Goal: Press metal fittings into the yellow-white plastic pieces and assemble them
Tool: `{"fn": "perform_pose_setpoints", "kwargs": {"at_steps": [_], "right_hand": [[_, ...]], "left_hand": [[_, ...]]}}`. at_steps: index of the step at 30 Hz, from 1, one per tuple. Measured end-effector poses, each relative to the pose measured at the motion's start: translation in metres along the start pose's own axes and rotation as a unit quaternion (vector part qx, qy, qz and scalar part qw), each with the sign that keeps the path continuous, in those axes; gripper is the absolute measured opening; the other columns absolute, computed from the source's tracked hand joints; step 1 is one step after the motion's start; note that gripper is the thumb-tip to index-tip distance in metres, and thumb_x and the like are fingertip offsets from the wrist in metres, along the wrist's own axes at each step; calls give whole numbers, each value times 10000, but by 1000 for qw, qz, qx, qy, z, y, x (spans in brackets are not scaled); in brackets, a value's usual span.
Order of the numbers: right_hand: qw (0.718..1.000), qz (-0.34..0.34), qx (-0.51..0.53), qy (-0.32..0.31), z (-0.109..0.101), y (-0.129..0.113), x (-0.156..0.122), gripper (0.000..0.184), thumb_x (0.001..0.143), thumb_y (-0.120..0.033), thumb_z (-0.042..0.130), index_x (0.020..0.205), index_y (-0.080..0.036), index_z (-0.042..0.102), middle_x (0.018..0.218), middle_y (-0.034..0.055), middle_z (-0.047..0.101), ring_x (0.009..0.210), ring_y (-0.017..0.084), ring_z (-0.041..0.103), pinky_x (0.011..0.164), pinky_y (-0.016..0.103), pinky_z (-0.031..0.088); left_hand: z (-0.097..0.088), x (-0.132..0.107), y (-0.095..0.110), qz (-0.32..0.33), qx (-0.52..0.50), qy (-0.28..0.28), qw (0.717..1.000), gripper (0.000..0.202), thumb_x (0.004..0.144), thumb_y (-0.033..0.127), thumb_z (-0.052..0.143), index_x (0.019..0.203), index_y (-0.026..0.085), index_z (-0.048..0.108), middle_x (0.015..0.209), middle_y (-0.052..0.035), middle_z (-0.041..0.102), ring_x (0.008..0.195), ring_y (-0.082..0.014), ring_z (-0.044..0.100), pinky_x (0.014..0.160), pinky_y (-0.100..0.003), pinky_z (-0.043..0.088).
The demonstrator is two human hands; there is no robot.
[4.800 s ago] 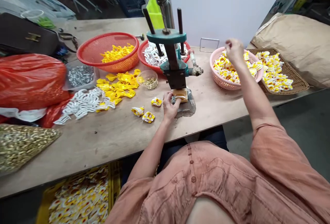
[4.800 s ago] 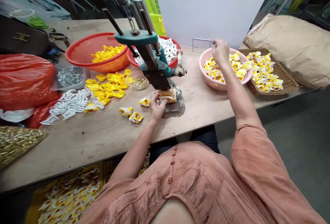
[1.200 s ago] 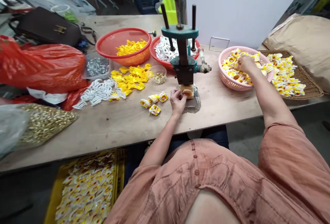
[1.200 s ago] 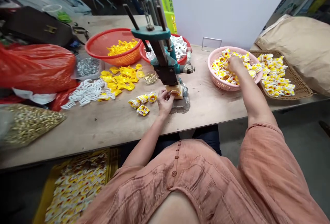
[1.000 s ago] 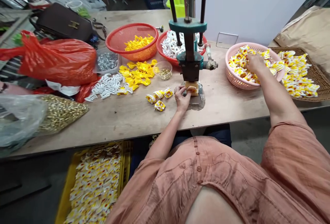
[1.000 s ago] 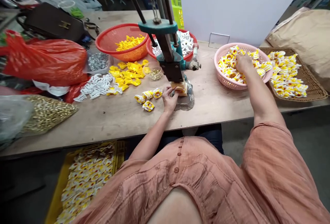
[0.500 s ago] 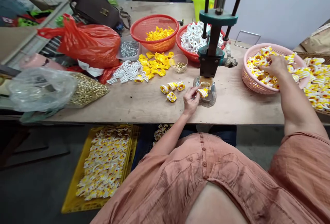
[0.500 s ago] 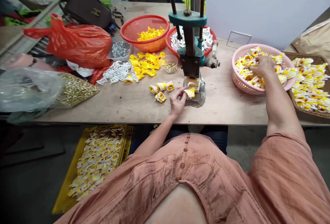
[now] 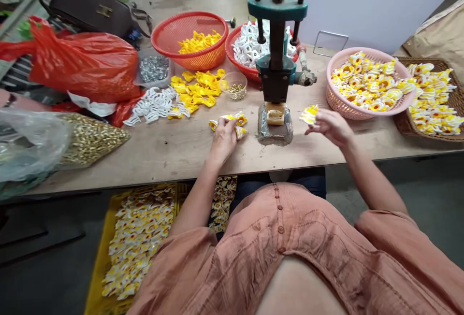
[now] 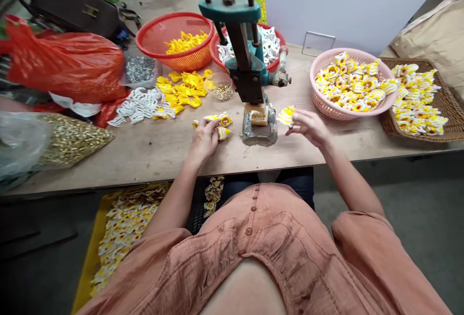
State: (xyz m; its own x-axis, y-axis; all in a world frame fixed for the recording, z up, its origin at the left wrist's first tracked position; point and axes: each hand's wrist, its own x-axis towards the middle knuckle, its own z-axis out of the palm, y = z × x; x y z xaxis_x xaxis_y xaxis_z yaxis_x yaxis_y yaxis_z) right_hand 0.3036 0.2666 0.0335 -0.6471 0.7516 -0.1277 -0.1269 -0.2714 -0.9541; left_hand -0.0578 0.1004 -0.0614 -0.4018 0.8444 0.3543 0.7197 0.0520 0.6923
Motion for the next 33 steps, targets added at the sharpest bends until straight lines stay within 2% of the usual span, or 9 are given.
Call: {"fn": "perform_pose_setpoints", "kwargs": {"at_steps": [6, 10, 13, 18, 20, 22, 25, 29, 33], "right_hand": [[984, 109, 132, -44, 15, 48, -9, 474, 725, -497, 973, 1026, -178, 793, 965, 47, 761, 793, 162, 675, 729, 383, 728], [981, 131, 130, -65, 26, 60, -5, 501, 725, -515, 977, 1018, -157, 785, 957, 64, 782, 792, 171, 704, 725, 369, 732], [982, 132, 92, -100, 44, 69, 4, 535, 760, -569, 951, 1054, -157, 778, 889, 56, 764, 739, 156, 699, 731, 337, 718], [997, -62, -44, 15, 63, 90, 26, 646, 823, -654, 880, 1330, -290, 713, 967, 25, 745, 795, 178, 713, 760, 343, 673], [968, -172, -168, 78, 62, 102, 35, 568, 864, -615, 855, 1323, -301, 737, 1093, 60, 739, 980, 232, 713, 931, 429, 661], [910, -246, -304, 134, 58, 114, 45, 428, 930, -551, 801, 1271, -292, 780, 1154, 91, 721, 1124, 281, 660, 1086, 523, 596], [845, -281, -413, 193, 53, 130, 61, 326, 1003, -448, 714, 1277, -289, 789, 1202, 117, 684, 1213, 309, 596, 1165, 579, 524], [831, -292, -424, 210, 53, 136, 75, 299, 1047, -372, 618, 1279, -280, 783, 1224, 128, 640, 1218, 299, 579, 1150, 550, 527], [821, -303, -448, 184, 55, 128, 69, 272, 1051, -356, 591, 1205, -280, 801, 1229, 134, 654, 1229, 309, 578, 1163, 573, 505]], "left_hand": [[-14, 9, 2, 6, 51, -71, 996, 411, 879, 114, 603, 1203, 232, 828, 1143, -121, 703, 1053, -304, 704, 1129, -536, 593], [-15, -2, 45, 65, 90, -72, 991, 450, 939, 198, 675, 1379, 239, 759, 1373, -141, 674, 1262, -352, 660, 1192, -596, 530], [13, -14, 84, 150, -20, -127, 980, 583, 942, 318, 795, 1508, 256, 672, 1444, -113, 688, 1324, -307, 664, 1171, -477, 556], [75, -11, 93, 79, -123, 8, 989, 413, 992, 245, 710, 1397, 175, 743, 1201, -105, 787, 1021, -218, 744, 950, -345, 614], [91, -3, 84, 41, -132, 42, 990, 395, 960, 242, 755, 1348, 169, 766, 1114, -85, 784, 947, -200, 726, 898, -324, 610], [101, 6, 77, 22, -142, 63, 988, 374, 937, 222, 778, 1307, 168, 782, 1106, -81, 759, 978, -205, 716, 917, -326, 604], [111, 21, 69, 7, -150, 79, 985, 287, 920, 187, 776, 1206, 178, 807, 1151, -87, 704, 1087, -228, 696, 998, -353, 589], [111, 36, 60, 4, -124, 24, 992, 127, 931, 226, 790, 1050, 198, 823, 1158, -94, 661, 1161, -263, 661, 1074, -404, 559], [102, 38, 57, 41, -122, -10, 992, 176, 974, 302, 768, 1120, 214, 811, 1219, -98, 656, 1221, -264, 647, 1099, -401, 550]]}}
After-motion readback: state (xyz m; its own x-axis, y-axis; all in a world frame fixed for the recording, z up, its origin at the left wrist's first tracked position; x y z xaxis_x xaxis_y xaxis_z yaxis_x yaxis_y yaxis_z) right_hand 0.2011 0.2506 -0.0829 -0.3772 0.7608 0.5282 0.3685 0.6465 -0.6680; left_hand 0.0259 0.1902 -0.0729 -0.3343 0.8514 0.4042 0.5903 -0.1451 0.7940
